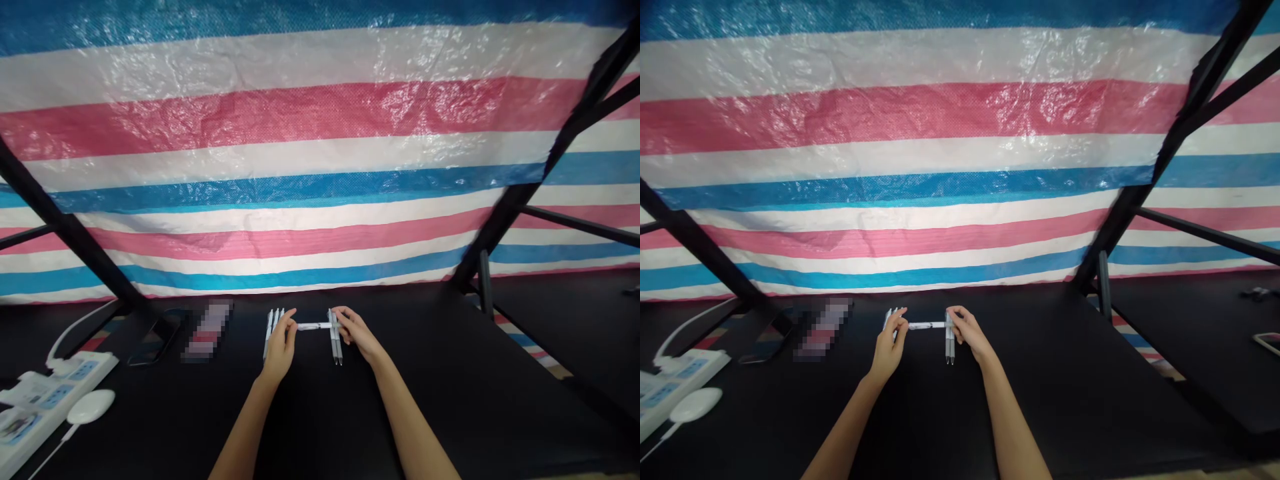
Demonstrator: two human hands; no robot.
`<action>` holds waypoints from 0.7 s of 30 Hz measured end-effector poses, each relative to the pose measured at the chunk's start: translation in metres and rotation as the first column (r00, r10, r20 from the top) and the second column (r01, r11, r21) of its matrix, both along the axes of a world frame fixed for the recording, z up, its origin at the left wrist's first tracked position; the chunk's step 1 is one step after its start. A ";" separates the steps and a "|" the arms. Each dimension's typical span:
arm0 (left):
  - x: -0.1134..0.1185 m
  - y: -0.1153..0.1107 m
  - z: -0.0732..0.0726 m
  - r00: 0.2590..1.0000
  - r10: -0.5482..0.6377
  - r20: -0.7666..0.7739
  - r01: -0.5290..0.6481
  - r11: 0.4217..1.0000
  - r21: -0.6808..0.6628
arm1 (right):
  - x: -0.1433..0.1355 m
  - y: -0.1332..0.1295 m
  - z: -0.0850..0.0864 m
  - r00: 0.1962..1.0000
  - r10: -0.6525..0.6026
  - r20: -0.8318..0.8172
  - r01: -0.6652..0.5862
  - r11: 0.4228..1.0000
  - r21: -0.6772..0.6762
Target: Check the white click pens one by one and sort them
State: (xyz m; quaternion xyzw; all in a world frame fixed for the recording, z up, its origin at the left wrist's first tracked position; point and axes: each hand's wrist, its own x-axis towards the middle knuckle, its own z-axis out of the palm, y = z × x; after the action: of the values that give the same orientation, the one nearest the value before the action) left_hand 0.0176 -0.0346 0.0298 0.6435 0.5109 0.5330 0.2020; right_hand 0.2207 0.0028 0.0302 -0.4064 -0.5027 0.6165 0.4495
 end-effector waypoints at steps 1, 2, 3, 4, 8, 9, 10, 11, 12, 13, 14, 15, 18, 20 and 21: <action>-0.002 0.001 0.000 0.999 0.030 0.014 -0.030 1.000 -0.006 | 0.001 0.000 0.002 1.000 -0.020 -0.008 0.020 0.999 0.040; -0.004 0.001 0.000 0.998 0.062 0.029 -0.062 0.998 -0.013 | 0.001 0.000 0.003 0.999 -0.039 -0.007 0.039 0.996 0.080; -0.005 0.002 0.001 0.995 0.093 0.044 -0.092 0.996 -0.022 | 0.001 0.000 0.003 0.998 -0.060 0.003 0.059 0.991 0.117; -0.007 0.002 0.002 0.992 0.116 0.056 -0.115 0.993 -0.031 | 0.001 0.001 0.003 0.996 -0.083 0.019 0.080 0.986 0.147; -0.009 0.002 0.006 0.986 0.141 0.088 -0.136 0.989 -0.059 | -0.002 0.003 -0.002 0.980 -0.173 0.097 0.144 0.957 0.253; -0.009 0.002 0.007 0.986 0.138 0.096 -0.133 0.989 -0.065 | -0.003 0.004 -0.003 0.975 -0.192 0.117 0.153 0.948 0.278; -0.008 0.001 0.007 0.985 0.136 0.105 -0.129 0.989 -0.069 | -0.003 0.004 -0.005 0.969 -0.206 0.135 0.158 0.941 0.301; -0.008 0.001 0.008 0.984 0.135 0.114 -0.127 0.989 -0.071 | -0.003 0.003 -0.006 0.965 -0.214 0.153 0.157 0.934 0.320; -0.007 0.001 0.009 0.984 0.134 0.121 -0.126 0.989 -0.071 | -0.003 0.003 -0.006 0.961 -0.219 0.171 0.152 0.930 0.336; -0.007 0.001 0.009 0.983 0.135 0.126 -0.127 0.989 -0.071 | -0.003 0.002 -0.006 0.957 -0.221 0.190 0.145 0.926 0.349; -0.007 0.000 0.010 0.982 0.137 0.128 -0.129 0.989 -0.071 | -0.003 0.002 -0.006 0.952 -0.223 0.210 0.136 0.923 0.361; -0.007 0.000 0.010 0.982 0.139 0.125 -0.131 0.989 -0.072 | -0.003 0.001 -0.005 0.947 -0.223 0.229 0.127 0.919 0.372; -0.009 0.000 0.010 0.983 0.142 0.116 -0.134 0.988 -0.077 | -0.002 -0.001 -0.003 0.936 -0.217 0.277 0.095 0.914 0.395; -0.010 0.001 0.009 0.984 0.140 0.111 -0.132 0.988 -0.076 | -0.001 -0.001 -0.002 0.929 -0.211 0.303 0.076 0.913 0.401; -0.010 0.001 0.008 0.984 0.140 0.110 -0.132 0.988 -0.075 | -0.001 -0.001 -0.003 0.925 -0.209 0.316 0.068 0.913 0.403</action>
State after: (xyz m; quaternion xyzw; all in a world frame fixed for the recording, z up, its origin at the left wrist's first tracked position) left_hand 0.0073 -0.0338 0.0378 0.5682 0.5589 0.5641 0.2159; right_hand 0.2198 0.0016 0.0274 -0.4492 -0.6556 0.3888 0.4661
